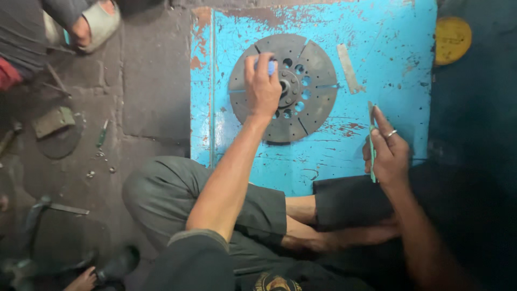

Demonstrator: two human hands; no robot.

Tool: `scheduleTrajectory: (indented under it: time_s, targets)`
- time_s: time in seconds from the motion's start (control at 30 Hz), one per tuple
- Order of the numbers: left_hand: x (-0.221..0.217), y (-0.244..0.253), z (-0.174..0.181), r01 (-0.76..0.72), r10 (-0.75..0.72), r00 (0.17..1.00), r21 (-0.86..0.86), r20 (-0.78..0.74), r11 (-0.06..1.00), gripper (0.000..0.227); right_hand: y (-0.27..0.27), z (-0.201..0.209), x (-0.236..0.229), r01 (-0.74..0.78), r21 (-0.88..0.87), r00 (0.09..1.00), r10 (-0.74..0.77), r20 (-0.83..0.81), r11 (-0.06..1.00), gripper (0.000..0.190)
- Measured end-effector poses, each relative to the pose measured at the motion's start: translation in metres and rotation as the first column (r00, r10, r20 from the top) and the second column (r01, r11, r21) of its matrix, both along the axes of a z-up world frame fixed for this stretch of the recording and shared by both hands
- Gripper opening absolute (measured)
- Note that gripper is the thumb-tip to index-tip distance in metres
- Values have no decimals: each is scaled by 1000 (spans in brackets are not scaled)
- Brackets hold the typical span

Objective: The person sits on the floor and uses a metal scraper to remove material from the surface of a circular metal disc. The person holds the disc steady with one hand while scraping with the other, occasionally rotating the disc to access different areas.

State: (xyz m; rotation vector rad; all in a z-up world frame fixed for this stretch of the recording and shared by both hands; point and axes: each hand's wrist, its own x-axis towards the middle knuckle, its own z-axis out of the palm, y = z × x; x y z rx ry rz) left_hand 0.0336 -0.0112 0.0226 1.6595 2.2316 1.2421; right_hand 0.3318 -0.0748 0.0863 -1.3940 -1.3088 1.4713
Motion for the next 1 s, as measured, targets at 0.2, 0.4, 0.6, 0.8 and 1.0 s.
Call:
scheduleTrajectory:
  time_s: [0.2,0.4,0.6,0.8,1.0]
  targets:
    - [16,-15,13,-32,-21,991,-393,-132,919,48,13,8,0,-26,66,975,40,-218,997,49]
    - [8,-6,-6,136,-255,941,-442,-223,887,41,11,6,7,-51,88,967,71,-246,995,49]
    - [-19,-9,4,332,-510,799,-476,-317,815,38,11,1,11,-41,83,957,63,-284,996,47]
    - [-31,-12,16,417,-582,742,-452,-332,789,43,13,-7,1,-78,124,957,109,-267,989,48]
    - [-28,-21,11,377,-483,833,-362,-269,853,48,11,-12,0,-105,105,947,132,-292,989,48]
